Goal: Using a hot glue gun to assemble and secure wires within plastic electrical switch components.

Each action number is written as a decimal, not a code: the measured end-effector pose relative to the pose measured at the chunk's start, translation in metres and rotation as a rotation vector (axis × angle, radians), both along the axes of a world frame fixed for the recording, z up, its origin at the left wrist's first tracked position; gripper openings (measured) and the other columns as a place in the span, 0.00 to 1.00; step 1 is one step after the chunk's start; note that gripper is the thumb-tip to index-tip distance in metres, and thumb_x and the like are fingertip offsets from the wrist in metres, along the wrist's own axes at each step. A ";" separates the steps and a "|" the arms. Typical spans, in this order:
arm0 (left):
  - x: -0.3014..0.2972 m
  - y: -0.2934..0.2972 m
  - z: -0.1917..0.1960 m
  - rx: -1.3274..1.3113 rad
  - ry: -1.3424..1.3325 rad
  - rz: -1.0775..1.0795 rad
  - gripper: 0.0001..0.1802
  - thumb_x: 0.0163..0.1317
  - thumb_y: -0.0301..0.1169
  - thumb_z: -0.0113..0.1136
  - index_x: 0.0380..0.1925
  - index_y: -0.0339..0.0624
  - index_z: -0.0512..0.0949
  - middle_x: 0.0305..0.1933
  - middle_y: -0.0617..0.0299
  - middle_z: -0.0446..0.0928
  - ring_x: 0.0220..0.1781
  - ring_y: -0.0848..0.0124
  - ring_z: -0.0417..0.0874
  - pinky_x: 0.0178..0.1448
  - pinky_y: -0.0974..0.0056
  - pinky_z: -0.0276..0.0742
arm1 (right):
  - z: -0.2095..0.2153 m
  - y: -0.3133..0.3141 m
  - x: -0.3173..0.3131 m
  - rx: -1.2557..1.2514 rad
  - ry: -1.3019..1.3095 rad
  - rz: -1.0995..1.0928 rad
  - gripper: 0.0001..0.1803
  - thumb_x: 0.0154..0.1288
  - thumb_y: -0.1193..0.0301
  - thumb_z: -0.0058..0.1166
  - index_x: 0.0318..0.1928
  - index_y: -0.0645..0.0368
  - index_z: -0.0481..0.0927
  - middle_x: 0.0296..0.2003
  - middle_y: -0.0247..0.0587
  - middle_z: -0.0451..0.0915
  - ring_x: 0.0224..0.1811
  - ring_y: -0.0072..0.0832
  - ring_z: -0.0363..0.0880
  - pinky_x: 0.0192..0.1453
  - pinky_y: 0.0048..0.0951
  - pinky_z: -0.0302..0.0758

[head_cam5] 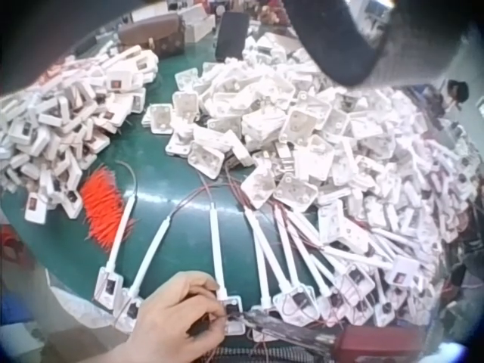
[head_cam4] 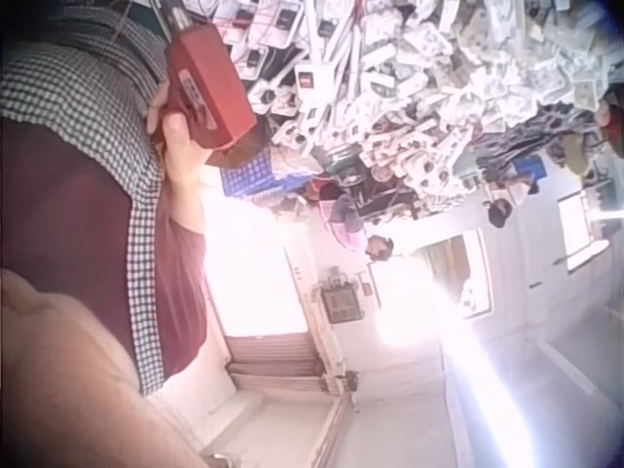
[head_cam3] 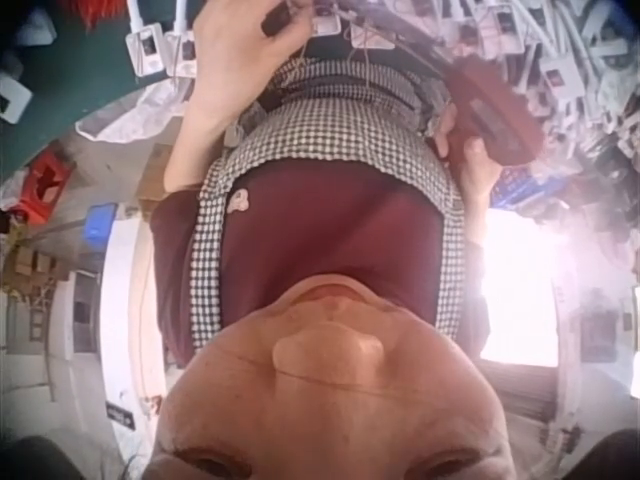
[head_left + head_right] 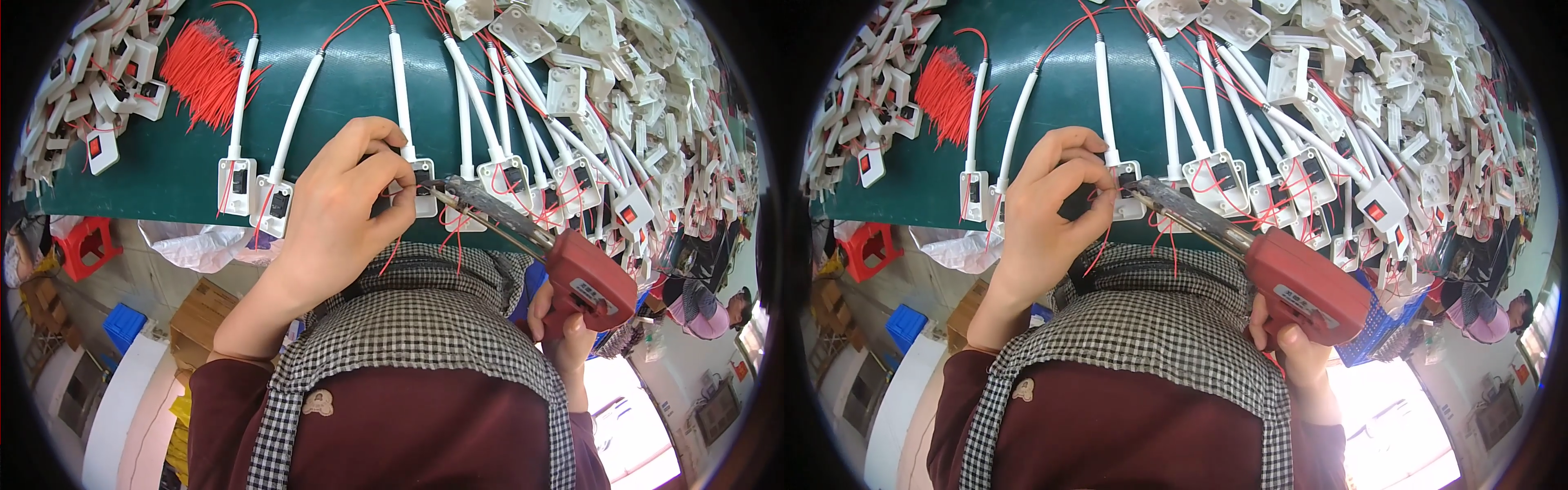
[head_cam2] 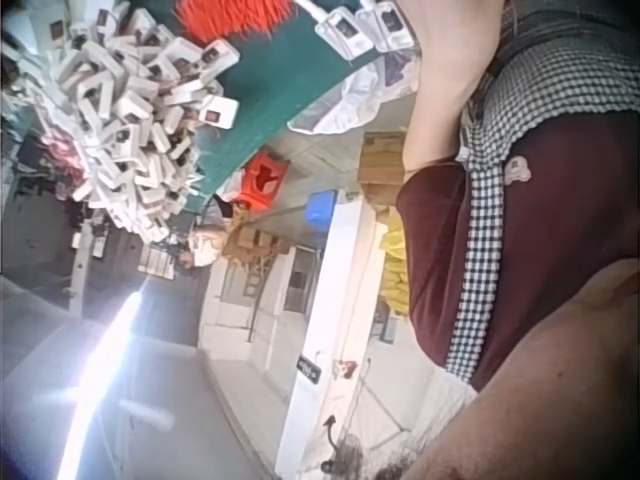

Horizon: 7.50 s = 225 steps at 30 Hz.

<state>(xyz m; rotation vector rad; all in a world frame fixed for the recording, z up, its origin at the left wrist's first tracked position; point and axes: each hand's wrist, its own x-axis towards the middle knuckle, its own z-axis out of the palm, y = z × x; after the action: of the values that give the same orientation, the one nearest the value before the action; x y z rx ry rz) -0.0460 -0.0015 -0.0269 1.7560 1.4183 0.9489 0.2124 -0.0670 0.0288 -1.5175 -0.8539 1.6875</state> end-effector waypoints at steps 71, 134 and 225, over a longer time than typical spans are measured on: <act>-0.022 -0.029 -0.010 0.424 0.254 -0.220 0.14 0.38 0.26 0.69 0.29 0.42 0.78 0.31 0.63 0.73 0.33 0.64 0.75 0.34 0.62 0.71 | -0.008 -0.017 0.020 0.411 0.075 -0.122 0.36 0.64 0.47 0.50 0.51 0.72 0.62 0.43 0.48 0.72 0.16 0.19 0.64 0.17 0.17 0.61; -0.027 0.009 0.016 -0.257 0.072 -0.363 0.06 0.46 0.18 0.56 0.22 0.34 0.68 0.39 0.57 0.70 0.33 0.64 0.73 0.36 0.65 0.69 | -0.003 -0.007 0.010 -0.001 -0.008 0.205 0.44 0.52 0.43 0.61 0.56 0.69 0.66 0.25 0.42 0.74 0.18 0.21 0.67 0.23 0.21 0.65; -0.034 0.003 0.013 0.070 0.191 -0.166 0.08 0.41 0.19 0.60 0.22 0.38 0.71 0.42 0.58 0.76 0.48 0.59 0.73 0.46 0.60 0.73 | 0.004 0.009 -0.013 -0.033 -0.016 0.134 0.49 0.47 0.38 0.61 0.57 0.67 0.64 0.32 0.44 0.76 0.13 0.18 0.64 0.16 0.16 0.59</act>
<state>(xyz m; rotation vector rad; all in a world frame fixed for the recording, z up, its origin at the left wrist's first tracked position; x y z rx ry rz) -0.0801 0.0019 -0.0141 2.0272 1.3441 0.7677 0.1998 -0.0582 0.0330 -1.5267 -0.9592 1.7953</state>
